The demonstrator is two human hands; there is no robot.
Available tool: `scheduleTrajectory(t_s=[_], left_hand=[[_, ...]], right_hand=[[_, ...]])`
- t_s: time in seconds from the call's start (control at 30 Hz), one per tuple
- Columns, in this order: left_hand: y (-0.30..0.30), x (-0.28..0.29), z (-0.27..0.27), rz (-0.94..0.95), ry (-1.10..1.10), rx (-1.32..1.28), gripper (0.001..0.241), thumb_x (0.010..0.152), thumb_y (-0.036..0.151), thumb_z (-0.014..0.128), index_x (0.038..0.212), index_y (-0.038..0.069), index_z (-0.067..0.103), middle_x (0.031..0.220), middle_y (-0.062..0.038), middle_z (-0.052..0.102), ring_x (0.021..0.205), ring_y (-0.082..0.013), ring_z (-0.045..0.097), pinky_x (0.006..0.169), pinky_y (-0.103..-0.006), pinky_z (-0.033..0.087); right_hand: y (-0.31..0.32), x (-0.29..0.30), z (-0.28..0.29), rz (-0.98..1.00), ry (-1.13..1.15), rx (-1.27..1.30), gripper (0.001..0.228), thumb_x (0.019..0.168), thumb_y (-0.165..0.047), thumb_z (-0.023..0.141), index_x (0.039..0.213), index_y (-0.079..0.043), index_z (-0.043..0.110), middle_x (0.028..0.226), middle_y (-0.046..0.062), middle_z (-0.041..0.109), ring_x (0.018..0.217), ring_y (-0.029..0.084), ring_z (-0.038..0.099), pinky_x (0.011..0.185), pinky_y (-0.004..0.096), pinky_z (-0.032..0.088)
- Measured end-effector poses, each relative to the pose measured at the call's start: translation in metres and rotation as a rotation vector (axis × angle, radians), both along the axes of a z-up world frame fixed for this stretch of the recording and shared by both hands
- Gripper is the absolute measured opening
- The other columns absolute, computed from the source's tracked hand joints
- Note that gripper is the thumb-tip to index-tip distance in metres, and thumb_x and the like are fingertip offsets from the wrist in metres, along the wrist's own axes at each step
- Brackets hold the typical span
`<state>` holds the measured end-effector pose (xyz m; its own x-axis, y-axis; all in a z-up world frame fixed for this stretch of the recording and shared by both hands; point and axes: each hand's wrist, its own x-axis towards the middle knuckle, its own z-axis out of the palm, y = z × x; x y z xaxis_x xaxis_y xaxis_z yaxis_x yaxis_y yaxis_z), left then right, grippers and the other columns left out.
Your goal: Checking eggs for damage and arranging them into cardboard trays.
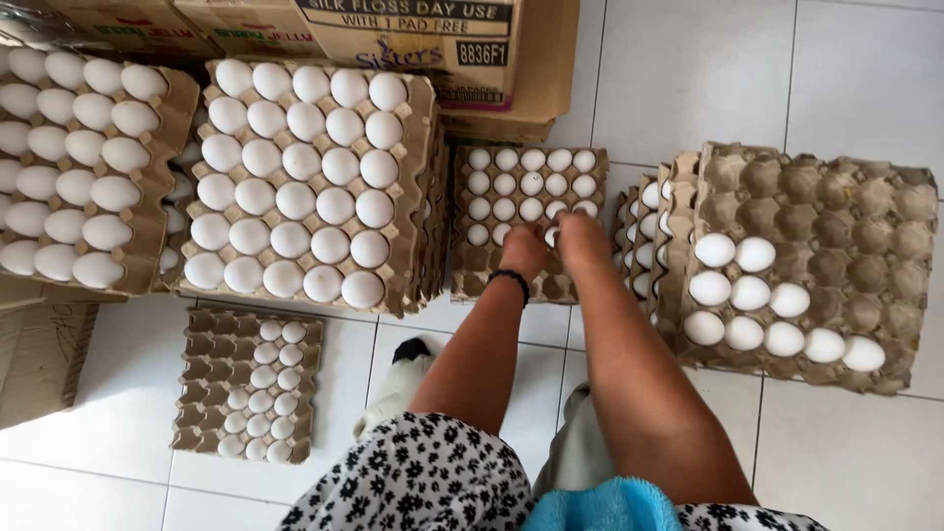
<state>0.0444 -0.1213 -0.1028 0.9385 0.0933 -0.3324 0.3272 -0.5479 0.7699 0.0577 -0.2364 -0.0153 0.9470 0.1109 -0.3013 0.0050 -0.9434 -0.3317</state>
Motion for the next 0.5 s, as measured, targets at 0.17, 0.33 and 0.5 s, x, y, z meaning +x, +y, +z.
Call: scheduleTrajectory(t_s=[0.17,0.33,0.5], left_hand=[[0.004,0.003,-0.050,0.008,0.110,-0.047,0.029,0.089,0.003,0.060,0.115,0.008,0.073,0.114,-0.020,0.072,0.106,-0.0369,0.069,0.088,-0.0450,0.056],[0.003,-0.004,-0.052,-0.124,0.142,0.007,0.027,0.091,0.007,0.058,0.112,0.006,0.074,0.119,-0.021,0.070,0.110,-0.0384,0.067,0.093,-0.0463,0.054],[-0.003,-0.004,-0.056,-0.192,0.194,-0.003,0.024,0.091,0.009,0.057,0.107,0.002,0.073,0.116,-0.025,0.070,0.110,-0.0411,0.066,0.094,-0.0483,0.054]], right_hand=[[0.017,0.000,-0.035,0.045,0.062,-0.121,0.036,0.084,-0.001,0.070,0.118,-0.011,0.066,0.123,0.023,0.059,0.109,0.044,0.065,0.085,0.052,0.057],[0.023,-0.003,-0.038,0.010,0.100,-0.119,0.042,0.085,0.000,0.069,0.125,-0.011,0.061,0.132,0.025,0.054,0.113,0.045,0.064,0.087,0.052,0.057],[0.012,0.005,-0.079,-0.074,0.093,-0.103,0.044,0.087,-0.005,0.071,0.129,-0.008,0.057,0.134,0.026,0.056,0.118,0.045,0.063,0.093,0.052,0.056]])
